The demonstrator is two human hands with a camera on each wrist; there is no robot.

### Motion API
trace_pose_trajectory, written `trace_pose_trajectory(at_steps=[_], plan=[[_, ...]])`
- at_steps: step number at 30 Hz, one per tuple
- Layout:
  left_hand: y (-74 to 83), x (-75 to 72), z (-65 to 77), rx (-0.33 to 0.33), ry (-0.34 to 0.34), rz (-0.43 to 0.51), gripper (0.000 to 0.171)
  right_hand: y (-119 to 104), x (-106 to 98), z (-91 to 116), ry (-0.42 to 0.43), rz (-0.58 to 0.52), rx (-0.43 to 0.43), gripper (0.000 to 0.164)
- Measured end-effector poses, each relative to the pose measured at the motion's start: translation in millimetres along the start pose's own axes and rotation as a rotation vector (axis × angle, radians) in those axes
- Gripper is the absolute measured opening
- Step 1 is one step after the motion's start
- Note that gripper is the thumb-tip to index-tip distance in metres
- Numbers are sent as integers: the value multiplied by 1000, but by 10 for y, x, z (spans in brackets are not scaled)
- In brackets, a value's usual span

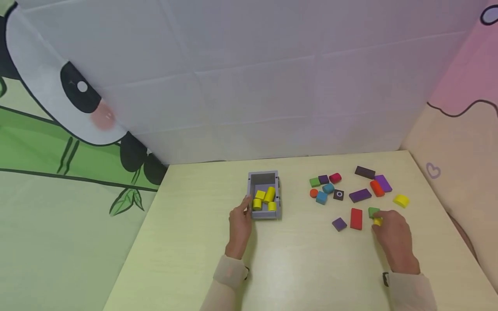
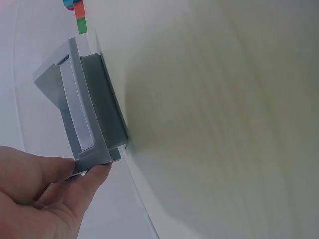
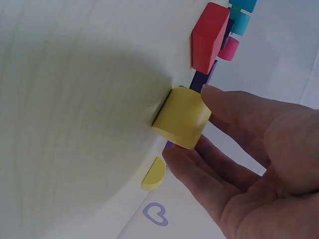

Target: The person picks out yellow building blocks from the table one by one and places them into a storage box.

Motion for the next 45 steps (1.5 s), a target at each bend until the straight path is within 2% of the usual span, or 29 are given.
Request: trace_pose_trajectory(at_steps=[10,15,25,30,36,42,45], plan=[[6,-5,-2,29,4,0,45,18,33,-16,-5,-15,2,33],[10,-2,-5,9,1,-1,46,17,20,-17,-4,-22,9,32],[-2,-1,0,7,1,-9,46,-63,-70,-42,69,-49,-17,32],[9,-5,11,21,6,-13,45,-141,-104,-79,123,-51,-40,32],[9,-12,12,15,4,-9,44,-279,-149,-164,115,-76,-35,34],[1,-25,20,37,-3,-6,43,-450,-186,-246,150,-78,-80,33],[3,-31,23,54,1,-3,42,-533,-209,-259,138,-102,-91,33]])
Point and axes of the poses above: each hand's wrist, its own z-axis away from the middle knuckle, its own x-axis out of the palm, y = z × x, the point moved 1 cm from there along -z, towards the middle knuckle, and after that the axes turned 13 degrees about z, right-handed, at the moved point
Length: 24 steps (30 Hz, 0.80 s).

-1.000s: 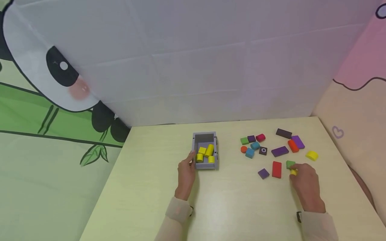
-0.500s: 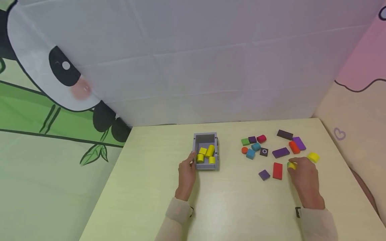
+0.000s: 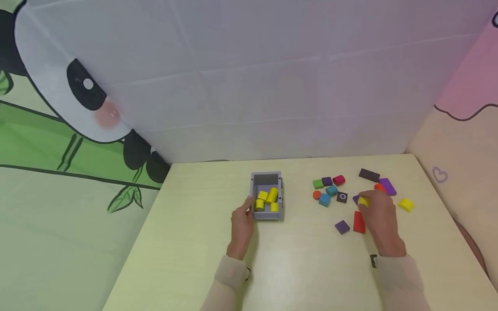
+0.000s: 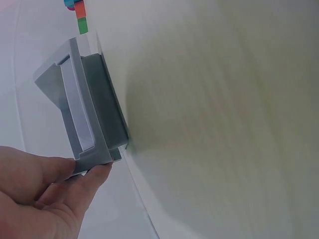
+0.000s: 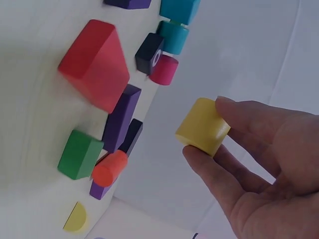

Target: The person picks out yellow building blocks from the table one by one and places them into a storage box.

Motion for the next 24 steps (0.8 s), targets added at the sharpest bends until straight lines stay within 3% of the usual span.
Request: trace_pose_trajectory(at_steps=[24], plan=[[15,5,9,18,6,-10,43,-502,87,-195,-11,-80,-58,32]])
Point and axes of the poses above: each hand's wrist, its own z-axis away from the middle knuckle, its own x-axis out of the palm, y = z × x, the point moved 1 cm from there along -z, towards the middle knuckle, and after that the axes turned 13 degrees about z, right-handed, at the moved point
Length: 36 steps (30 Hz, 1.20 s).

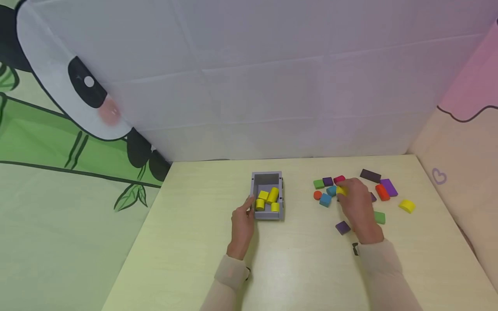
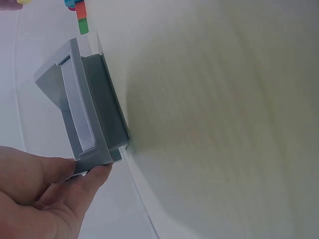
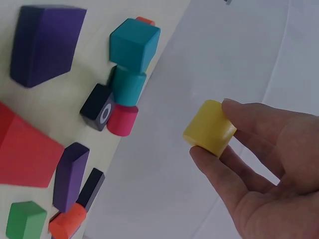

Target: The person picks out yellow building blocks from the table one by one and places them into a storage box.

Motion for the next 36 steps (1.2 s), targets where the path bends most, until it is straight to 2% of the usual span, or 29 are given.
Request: trace_pose_trajectory(at_steps=[6,11,15,21,29,36], plan=[[3,8,-8,-14,-4,1,43,-112,62,-27,-8,-41,-49,33],[27,49,-53,-36,5,2,43,-214,118,-155,-36,-80,-94,32],[25,83,-80,-26,21,-2,43,-304,167,-251,-42,-97,-144,31],[2,132,-107,-12,33,-11,42,-450,252,-341,-42,-94,-177,33],[8,132,-108,-9,29,-20,41,-670,347,-347,-23,-39,-222,32],[15,127,-116,-32,31,-18,41,-836,414,-370,-46,-35,-267,31]])
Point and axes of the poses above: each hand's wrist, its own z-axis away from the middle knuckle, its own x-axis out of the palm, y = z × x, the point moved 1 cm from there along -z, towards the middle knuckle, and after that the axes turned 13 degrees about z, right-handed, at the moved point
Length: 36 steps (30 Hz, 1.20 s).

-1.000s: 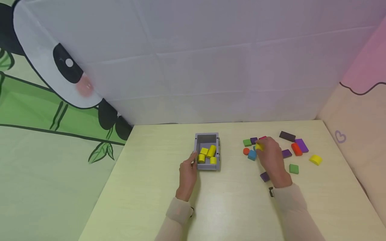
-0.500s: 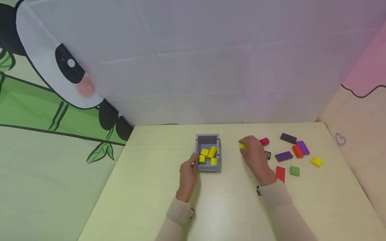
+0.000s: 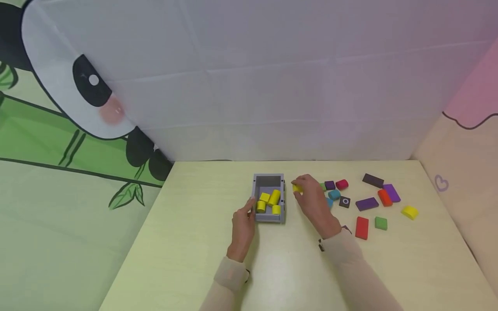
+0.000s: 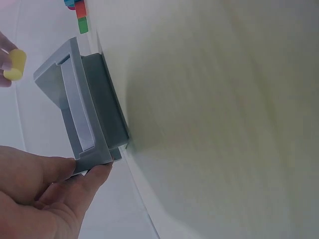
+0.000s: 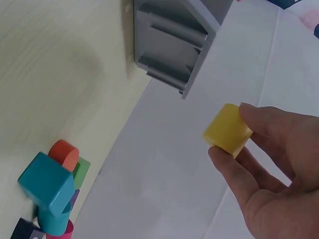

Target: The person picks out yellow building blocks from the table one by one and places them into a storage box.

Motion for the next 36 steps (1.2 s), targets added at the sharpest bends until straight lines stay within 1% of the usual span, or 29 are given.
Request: trace_pose_trajectory(at_steps=[3,6,11,21,27,36], plan=[[25,49,-36,-5,13,1,42,0,21,-95,-5,-8,-31,31],[43,98,-74,-4,27,-3,41,2,32,-191,-28,-15,-44,31],[40,101,-71,-5,32,-8,41,-77,68,-244,-60,-12,-33,33],[58,96,-74,2,28,1,40,-176,164,-317,-41,-37,-82,31],[84,67,-81,-13,15,3,40,-245,212,-362,-45,-48,-92,30],[89,46,-85,-28,12,6,42,-297,264,-407,-47,-28,-125,30]])
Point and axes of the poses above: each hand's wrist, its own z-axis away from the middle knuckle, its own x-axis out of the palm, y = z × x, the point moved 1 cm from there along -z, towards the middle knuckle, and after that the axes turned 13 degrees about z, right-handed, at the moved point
